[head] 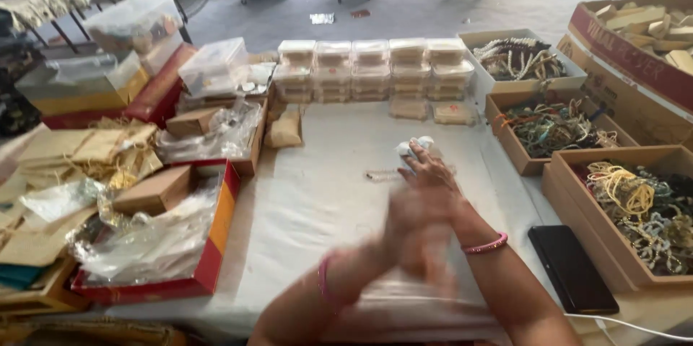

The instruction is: Sort, clean, and pack small jewelry items into small plastic bags and boxes.

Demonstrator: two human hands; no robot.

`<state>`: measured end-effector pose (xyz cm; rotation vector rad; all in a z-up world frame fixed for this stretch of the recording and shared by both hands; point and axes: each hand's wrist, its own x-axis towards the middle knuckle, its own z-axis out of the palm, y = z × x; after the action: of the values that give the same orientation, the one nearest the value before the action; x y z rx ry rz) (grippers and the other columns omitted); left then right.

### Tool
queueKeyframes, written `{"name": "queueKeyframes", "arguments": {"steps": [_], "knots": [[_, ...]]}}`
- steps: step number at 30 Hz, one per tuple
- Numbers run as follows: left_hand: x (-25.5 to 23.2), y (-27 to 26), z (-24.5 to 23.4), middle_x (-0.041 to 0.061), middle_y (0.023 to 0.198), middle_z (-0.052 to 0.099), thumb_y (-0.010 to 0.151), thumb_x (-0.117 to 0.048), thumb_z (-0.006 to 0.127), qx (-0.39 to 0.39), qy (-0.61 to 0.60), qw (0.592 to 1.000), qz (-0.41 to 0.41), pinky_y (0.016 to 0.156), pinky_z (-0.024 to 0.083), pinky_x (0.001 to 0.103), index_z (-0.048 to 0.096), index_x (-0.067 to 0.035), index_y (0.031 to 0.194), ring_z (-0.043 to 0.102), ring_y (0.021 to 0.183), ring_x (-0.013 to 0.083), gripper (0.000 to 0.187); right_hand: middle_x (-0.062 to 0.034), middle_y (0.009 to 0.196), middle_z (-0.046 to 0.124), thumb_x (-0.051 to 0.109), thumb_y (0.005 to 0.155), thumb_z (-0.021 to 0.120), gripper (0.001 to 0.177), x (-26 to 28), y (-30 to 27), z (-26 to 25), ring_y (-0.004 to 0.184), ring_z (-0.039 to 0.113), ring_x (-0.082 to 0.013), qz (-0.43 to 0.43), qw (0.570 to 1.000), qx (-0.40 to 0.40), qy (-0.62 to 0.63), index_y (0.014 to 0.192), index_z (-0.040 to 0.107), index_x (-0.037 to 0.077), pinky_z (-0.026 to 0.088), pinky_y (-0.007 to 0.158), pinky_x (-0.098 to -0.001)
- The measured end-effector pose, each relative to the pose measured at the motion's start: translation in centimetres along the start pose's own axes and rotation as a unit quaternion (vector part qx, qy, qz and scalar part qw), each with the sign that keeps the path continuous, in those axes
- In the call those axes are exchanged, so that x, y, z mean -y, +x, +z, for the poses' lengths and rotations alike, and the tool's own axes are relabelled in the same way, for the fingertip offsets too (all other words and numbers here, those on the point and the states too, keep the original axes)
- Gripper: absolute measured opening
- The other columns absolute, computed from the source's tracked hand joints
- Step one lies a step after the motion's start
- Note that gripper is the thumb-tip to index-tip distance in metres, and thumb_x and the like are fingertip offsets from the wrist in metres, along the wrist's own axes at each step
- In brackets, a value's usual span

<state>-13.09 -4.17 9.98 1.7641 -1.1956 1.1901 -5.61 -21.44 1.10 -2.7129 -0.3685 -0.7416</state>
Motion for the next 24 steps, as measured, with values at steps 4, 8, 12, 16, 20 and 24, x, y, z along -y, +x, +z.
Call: {"name": "queueKeyframes", "arguments": {"steps": [4,8,12,16,20,24], "knots": [[8.1,-2.1,3.4,0.001,0.150,0.055,0.098,-0.021,0.071,0.011,0.026,1.000,-0.011,0.121,0.037,0.045,0.060,-0.015,0.138,0.050,0.142,0.0215,0.042,-0.0212,0.151,0.050,0.034,0.099,0.062,0.045,-0.8,-0.1,0.8,0.132,0.054,-0.0385,-0.030,0.999,-0.020,-0.003,0.131,0.067,0.004,0.043,0.111,-0.0472],[14.6,-6.8,5.1,0.013,0.156,0.033,0.089,-0.045,0.073,0.230,0.180,0.904,-0.312,0.122,0.020,0.057,0.051,-0.018,0.144,0.024,0.151,0.0296,0.065,-0.0199,0.150,0.052,0.033,0.100,0.062,0.042,-1.3,0.2,1.3,0.135,0.054,-0.0381,-0.037,0.998,-0.037,-0.017,0.131,0.067,0.004,0.043,0.112,-0.0471],[15.6,-8.3,3.7,0.013,0.167,0.011,0.083,-0.065,0.070,0.361,0.161,0.784,-0.479,0.120,0.000,0.065,0.031,-0.023,0.157,0.002,0.155,0.0293,0.093,-0.0210,0.153,0.050,0.040,0.099,0.064,0.046,0.0,0.0,0.5,0.134,0.052,-0.0398,-0.033,0.999,-0.020,-0.015,0.129,0.066,0.005,0.043,0.112,-0.0466],[16.0,-8.6,3.4,0.013,0.170,0.009,0.082,-0.066,0.069,0.371,0.149,0.768,-0.501,0.122,-0.002,0.065,0.029,-0.025,0.160,0.001,0.158,0.0281,0.096,-0.0236,0.152,0.048,0.042,0.098,0.062,0.054,1.5,-0.2,-0.1,0.136,0.050,-0.0426,-0.113,0.993,-0.028,0.011,0.135,0.066,0.003,0.041,0.111,-0.0480],[16.5,-9.1,3.8,0.012,0.170,0.014,0.079,-0.058,0.071,0.365,0.158,0.769,-0.500,0.123,-0.001,0.064,0.036,-0.027,0.157,0.004,0.158,0.0263,0.091,-0.0231,0.151,0.050,0.046,0.100,0.059,0.053,0.4,-0.2,0.9,0.136,0.051,-0.0417,-0.129,0.990,0.024,-0.046,0.132,0.067,0.005,0.040,0.112,-0.0490],[17.1,-9.5,3.8,0.012,0.165,0.026,0.081,-0.051,0.069,0.365,0.171,0.784,-0.471,0.122,0.004,0.066,0.050,-0.028,0.148,0.016,0.155,0.0275,0.073,-0.0215,0.150,0.055,0.049,0.105,0.056,0.053,-2.1,-0.2,0.6,0.137,0.056,-0.0348,0.017,0.985,0.056,-0.159,0.131,0.069,0.005,0.042,0.117,-0.0450]]}}
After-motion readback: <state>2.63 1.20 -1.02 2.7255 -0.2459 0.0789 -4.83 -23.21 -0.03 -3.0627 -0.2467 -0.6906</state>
